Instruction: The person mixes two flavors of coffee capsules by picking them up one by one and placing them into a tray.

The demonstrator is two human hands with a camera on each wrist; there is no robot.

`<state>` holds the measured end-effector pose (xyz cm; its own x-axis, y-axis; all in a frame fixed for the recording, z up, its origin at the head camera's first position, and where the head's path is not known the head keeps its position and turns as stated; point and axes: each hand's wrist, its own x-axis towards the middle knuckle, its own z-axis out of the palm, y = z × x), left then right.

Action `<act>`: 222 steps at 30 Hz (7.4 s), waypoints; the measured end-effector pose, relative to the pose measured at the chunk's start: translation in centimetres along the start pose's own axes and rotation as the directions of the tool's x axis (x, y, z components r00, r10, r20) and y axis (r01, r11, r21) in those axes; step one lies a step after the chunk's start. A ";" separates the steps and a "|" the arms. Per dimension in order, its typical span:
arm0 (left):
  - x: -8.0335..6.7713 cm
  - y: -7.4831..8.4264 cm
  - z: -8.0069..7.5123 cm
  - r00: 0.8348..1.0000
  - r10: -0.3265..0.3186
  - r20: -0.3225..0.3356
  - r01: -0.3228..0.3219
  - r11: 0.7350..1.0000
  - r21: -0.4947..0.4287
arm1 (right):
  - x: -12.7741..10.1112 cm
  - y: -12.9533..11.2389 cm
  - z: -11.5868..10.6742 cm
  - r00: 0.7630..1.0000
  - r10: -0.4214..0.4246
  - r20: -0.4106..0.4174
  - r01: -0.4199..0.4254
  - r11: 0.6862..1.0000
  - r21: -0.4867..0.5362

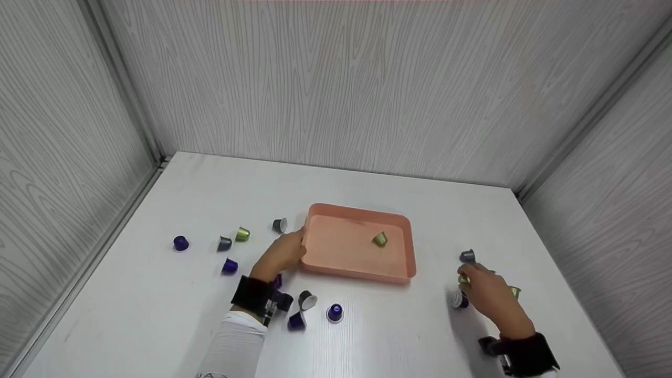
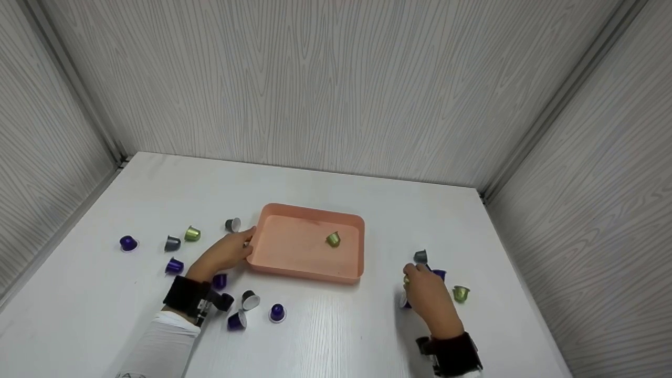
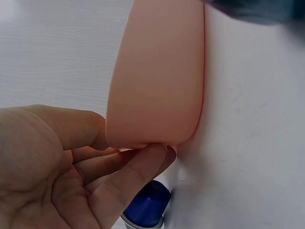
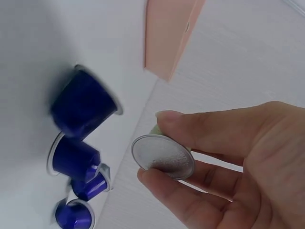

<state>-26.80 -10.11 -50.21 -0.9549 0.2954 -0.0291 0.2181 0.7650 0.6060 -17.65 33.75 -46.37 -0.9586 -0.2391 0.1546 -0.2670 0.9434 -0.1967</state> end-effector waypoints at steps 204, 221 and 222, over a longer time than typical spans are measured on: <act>-0.3 0.1 0.3 0.999 0.041 -0.009 -0.041 0.998 -0.043 | 2.3 6.5 2.3 0.915 0.331 0.230 -0.364 0.924 0.118; -0.2 0.0 0.6 1.000 0.019 -0.013 -0.020 0.999 -0.049 | 2.1 7.2 1.8 0.920 0.338 0.197 -0.357 0.932 0.069; -0.2 0.0 0.5 1.000 0.018 -0.012 -0.018 0.999 -0.049 | 2.2 7.2 1.6 0.916 0.349 0.200 -0.368 0.927 0.069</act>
<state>-26.50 -9.84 -50.58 -0.9533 0.3020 -0.0090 0.2254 0.7306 0.6446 -21.85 39.68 -49.03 -0.9907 0.0640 -0.1204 0.0984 0.9470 -0.3059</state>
